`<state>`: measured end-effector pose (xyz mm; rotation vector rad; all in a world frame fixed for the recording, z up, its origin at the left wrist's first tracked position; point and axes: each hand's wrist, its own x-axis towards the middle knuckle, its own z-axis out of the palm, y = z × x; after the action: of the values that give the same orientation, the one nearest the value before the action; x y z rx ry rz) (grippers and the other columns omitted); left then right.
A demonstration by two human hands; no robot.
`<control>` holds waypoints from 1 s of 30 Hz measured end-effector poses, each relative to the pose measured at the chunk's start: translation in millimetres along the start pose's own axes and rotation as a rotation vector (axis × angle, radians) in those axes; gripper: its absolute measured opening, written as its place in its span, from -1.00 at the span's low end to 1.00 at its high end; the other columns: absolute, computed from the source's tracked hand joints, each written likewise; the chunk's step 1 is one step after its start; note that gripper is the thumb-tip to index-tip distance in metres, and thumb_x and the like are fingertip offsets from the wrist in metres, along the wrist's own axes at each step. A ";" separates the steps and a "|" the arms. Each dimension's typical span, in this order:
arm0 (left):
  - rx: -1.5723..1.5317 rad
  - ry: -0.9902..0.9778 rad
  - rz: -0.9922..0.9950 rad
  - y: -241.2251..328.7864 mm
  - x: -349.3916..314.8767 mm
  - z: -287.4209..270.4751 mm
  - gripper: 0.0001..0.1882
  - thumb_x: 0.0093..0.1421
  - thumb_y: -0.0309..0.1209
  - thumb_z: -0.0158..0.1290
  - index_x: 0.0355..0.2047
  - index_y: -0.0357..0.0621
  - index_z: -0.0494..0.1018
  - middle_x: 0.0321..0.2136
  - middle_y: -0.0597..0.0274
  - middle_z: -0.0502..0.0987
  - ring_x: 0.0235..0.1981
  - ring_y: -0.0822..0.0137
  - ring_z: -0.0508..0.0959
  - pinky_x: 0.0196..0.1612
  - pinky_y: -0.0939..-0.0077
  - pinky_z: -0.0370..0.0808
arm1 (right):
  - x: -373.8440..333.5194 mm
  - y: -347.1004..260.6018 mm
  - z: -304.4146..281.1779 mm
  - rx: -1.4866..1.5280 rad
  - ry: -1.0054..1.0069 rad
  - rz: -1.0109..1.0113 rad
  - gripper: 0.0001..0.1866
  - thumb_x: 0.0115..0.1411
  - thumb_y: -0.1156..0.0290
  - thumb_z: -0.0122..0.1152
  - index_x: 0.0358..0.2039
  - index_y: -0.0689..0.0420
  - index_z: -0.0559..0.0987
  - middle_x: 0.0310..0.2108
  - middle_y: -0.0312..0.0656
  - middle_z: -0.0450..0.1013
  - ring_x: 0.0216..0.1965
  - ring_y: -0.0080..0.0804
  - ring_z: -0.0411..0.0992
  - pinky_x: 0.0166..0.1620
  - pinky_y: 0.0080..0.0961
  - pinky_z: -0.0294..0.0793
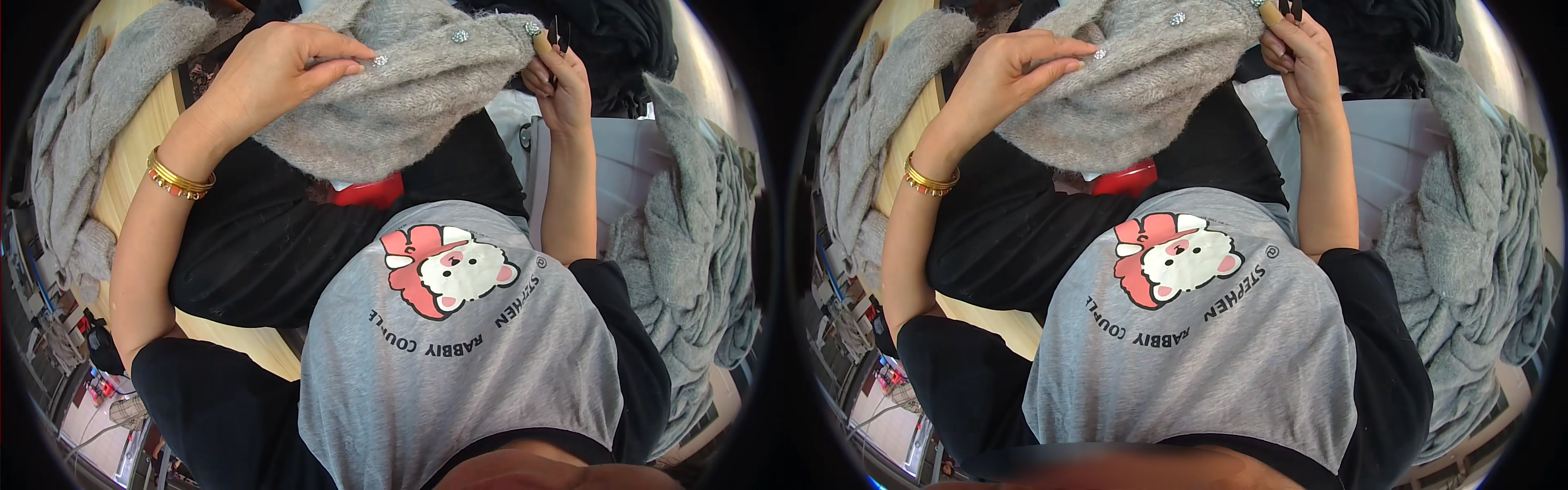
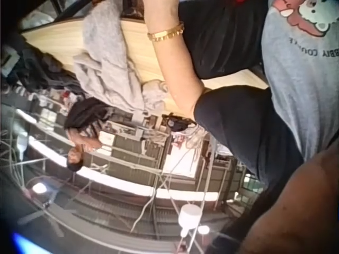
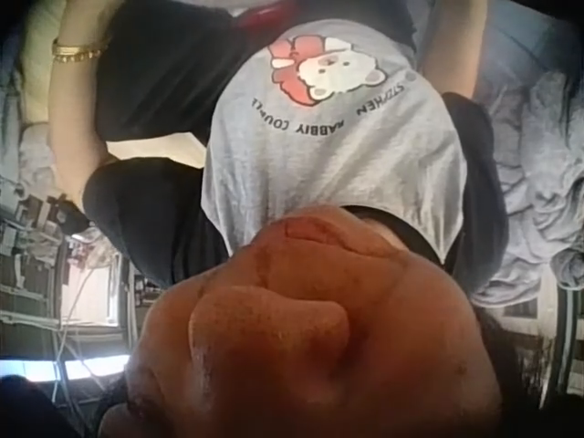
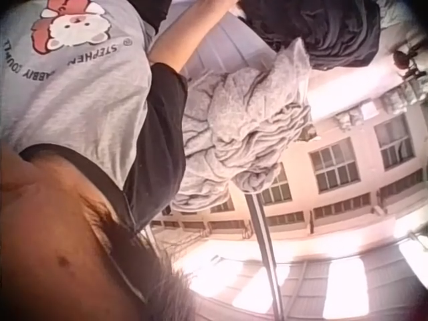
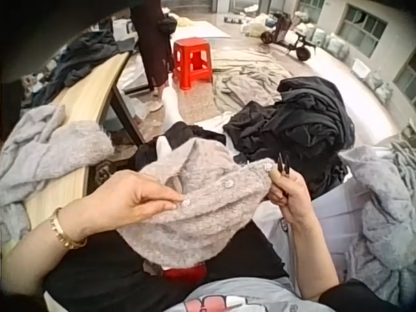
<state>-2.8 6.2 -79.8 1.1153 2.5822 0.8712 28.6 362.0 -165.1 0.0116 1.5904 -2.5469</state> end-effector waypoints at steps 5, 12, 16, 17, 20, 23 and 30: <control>0.135 0.079 0.042 2.2 2.6 1.3 -0.78 0.20 -0.27 0.13 -0.18 0.00 0.63 -0.38 0.17 0.64 -0.40 0.17 0.62 -0.30 0.40 0.53 | -6.1 -8.4 -3.6 -0.012 -0.070 -0.074 -0.85 0.37 0.39 -0.03 -0.28 0.18 0.44 -0.63 -0.40 0.20 -0.67 -0.73 0.07 -0.55 -0.77 0.01; 0.164 0.167 0.112 10.5 -0.3 -5.8 -0.85 0.20 -0.35 0.12 -0.25 -0.05 0.61 -0.37 0.23 0.60 -0.39 0.21 0.59 -0.31 0.45 0.51 | -4.9 -10.8 12.6 -0.085 -0.033 -0.103 -0.82 0.34 0.39 0.01 -0.17 0.24 0.46 -0.62 -0.41 0.21 -0.65 -0.73 0.05 -0.54 -0.74 0.00; 0.007 0.286 0.211 16.7 8.4 -13.4 -0.88 0.20 -0.49 0.12 -0.26 -0.18 0.59 -0.33 0.27 0.57 -0.36 0.37 0.56 -0.28 0.57 0.48 | -2.4 -10.9 1.0 -0.241 0.017 -0.033 -0.82 0.33 0.36 0.05 -0.19 0.20 0.50 -0.61 -0.45 0.23 -0.66 -0.77 0.03 -0.56 -0.73 -0.04; -0.024 0.325 0.262 19.3 10.3 -17.0 -0.88 0.21 -0.58 0.10 -0.25 -0.29 0.58 -0.28 0.27 0.57 -0.32 0.43 0.55 -0.24 0.60 0.47 | -0.9 -11.6 7.5 -0.348 0.037 0.024 -0.82 0.32 0.35 0.07 -0.20 0.19 0.51 -0.60 -0.47 0.24 -0.66 -0.79 0.03 -0.57 -0.73 -0.05; -0.193 0.271 0.126 30.1 9.0 -20.3 -0.86 0.29 -0.54 0.05 -0.18 -0.25 0.54 -0.30 0.36 0.58 -0.37 0.60 0.47 -0.33 0.75 0.36 | -4.7 -11.4 40.7 -0.542 0.067 0.009 -0.74 0.28 0.34 0.17 -0.08 0.17 0.53 -0.54 -0.51 0.26 -0.56 -0.80 0.10 -0.49 -0.77 0.05; -0.373 0.221 -0.046 32.1 3.8 -15.8 -0.86 0.34 -0.50 0.01 -0.13 -0.21 0.51 -0.32 0.44 0.57 -0.42 0.72 0.37 -0.40 0.84 0.25 | -9.0 -12.3 70.2 -0.675 0.071 -0.147 -0.62 0.26 0.38 0.19 0.07 0.19 0.49 -0.48 -0.51 0.27 -0.45 -0.79 0.14 -0.40 -0.79 0.13; -0.252 0.280 0.040 34.7 6.6 -12.5 -0.84 0.35 -0.49 0.00 -0.11 -0.26 0.48 -0.35 0.45 0.53 -0.38 0.72 0.41 -0.37 0.84 0.28 | -23.4 -26.3 113.0 -0.761 -0.229 -0.433 -0.61 0.22 0.39 0.24 0.06 0.19 0.51 -0.48 -0.44 0.29 -0.50 -0.70 0.18 -0.45 -0.69 0.16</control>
<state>8.5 24.2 -49.1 1.0394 2.5689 1.4089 56.1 274.9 -89.8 -0.7367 2.5376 -1.8947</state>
